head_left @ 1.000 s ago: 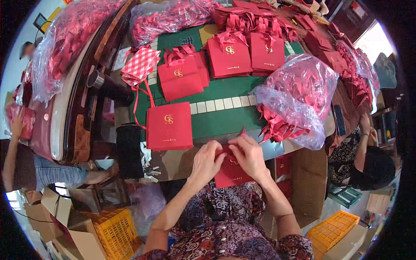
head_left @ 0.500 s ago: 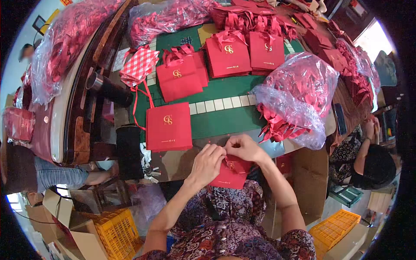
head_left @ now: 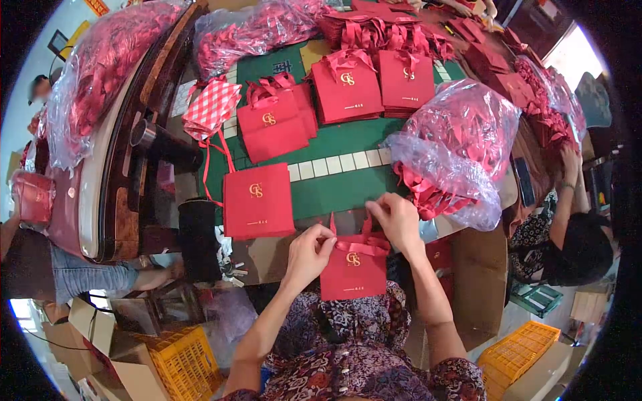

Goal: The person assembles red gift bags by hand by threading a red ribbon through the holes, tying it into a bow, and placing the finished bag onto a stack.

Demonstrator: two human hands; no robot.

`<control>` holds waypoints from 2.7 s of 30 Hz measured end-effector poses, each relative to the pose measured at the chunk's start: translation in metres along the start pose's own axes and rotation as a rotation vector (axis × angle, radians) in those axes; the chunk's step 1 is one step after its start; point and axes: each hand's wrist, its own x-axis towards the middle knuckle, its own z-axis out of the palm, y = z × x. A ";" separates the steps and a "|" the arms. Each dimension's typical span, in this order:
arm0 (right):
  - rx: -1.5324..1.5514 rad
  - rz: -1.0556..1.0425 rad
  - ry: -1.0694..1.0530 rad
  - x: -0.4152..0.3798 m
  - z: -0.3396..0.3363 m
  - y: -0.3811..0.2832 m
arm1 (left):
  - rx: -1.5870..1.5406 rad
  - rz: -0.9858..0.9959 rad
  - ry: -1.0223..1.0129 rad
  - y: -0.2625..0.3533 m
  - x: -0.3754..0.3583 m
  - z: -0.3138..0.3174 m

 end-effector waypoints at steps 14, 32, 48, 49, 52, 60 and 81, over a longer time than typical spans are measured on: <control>0.475 0.020 -0.224 -0.011 0.031 0.020 | 0.261 -0.088 0.035 0.003 0.035 0.021; 0.902 0.136 -0.569 -0.008 0.010 0.019 | -0.029 0.016 0.053 0.015 0.030 0.019; 0.941 0.187 -0.312 -0.007 0.005 0.029 | -0.183 -0.078 -0.299 0.011 -0.015 0.004; 0.905 0.202 -0.272 -0.005 0.006 0.031 | -0.182 -0.078 -0.298 0.015 -0.019 0.001; 0.849 0.221 -0.170 0.006 0.003 0.036 | -0.147 0.013 -0.270 0.013 -0.035 -0.001; 0.688 0.170 -0.032 0.008 -0.002 0.030 | -0.290 -0.058 -0.255 0.001 -0.039 -0.017; -0.370 -0.161 0.109 -0.047 -0.036 0.046 | 0.439 0.130 -0.207 0.071 -0.041 0.035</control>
